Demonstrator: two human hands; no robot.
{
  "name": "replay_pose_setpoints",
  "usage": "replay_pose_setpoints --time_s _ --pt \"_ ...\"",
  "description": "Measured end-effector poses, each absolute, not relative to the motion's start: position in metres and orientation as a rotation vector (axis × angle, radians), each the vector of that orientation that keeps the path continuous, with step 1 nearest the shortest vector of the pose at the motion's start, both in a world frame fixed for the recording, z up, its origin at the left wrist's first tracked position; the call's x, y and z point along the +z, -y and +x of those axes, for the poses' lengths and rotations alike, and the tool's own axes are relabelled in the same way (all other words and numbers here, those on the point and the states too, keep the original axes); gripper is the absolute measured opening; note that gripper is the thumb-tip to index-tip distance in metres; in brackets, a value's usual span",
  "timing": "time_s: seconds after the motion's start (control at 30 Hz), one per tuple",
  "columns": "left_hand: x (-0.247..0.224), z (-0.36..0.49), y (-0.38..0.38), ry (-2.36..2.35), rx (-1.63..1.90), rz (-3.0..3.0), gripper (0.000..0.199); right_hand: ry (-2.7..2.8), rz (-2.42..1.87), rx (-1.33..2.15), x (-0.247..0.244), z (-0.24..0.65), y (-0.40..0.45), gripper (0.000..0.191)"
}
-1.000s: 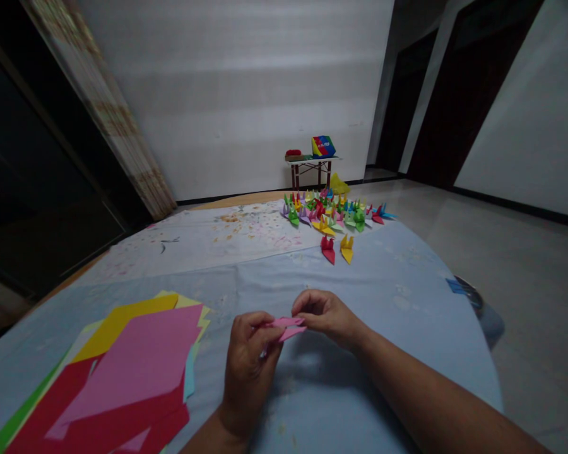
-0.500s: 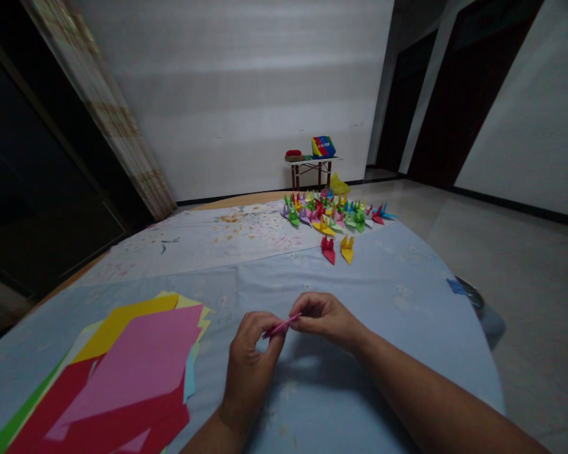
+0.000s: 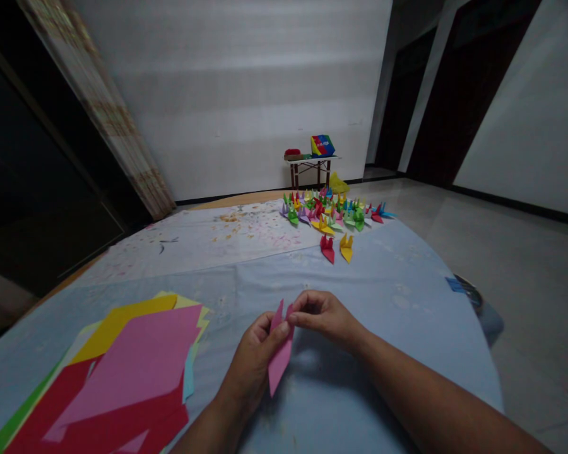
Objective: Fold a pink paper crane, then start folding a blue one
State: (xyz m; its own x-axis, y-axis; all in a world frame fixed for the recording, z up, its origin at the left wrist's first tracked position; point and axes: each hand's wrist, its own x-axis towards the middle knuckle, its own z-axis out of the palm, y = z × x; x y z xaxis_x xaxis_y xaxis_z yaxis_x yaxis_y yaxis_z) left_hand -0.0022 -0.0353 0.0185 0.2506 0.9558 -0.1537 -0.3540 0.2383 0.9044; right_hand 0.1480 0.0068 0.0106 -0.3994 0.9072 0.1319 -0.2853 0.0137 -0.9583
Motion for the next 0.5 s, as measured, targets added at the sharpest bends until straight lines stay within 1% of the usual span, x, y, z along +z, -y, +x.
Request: replay_pose_setpoints --time_s 0.07,0.2,0.23,0.37,0.5 --pt "0.018 -0.001 0.035 -0.864 1.073 0.883 0.031 1.339 -0.720 1.560 0.009 0.147 -0.007 0.027" --pt "0.013 0.001 0.035 -1.025 1.285 1.064 0.042 1.367 -0.762 1.556 0.005 0.146 -0.008 0.029" --pt "0.012 0.001 0.036 -1.072 1.312 1.134 0.042 1.374 -0.776 1.551 0.005 0.146 -0.008 0.030" --pt "0.008 0.000 0.038 -1.172 1.224 1.323 0.026 1.391 -0.813 1.524 0.004 0.146 -0.009 0.030" --pt "0.011 -0.002 0.037 -1.223 1.226 1.345 0.024 1.398 -0.813 1.523 0.005 0.147 -0.009 0.029"
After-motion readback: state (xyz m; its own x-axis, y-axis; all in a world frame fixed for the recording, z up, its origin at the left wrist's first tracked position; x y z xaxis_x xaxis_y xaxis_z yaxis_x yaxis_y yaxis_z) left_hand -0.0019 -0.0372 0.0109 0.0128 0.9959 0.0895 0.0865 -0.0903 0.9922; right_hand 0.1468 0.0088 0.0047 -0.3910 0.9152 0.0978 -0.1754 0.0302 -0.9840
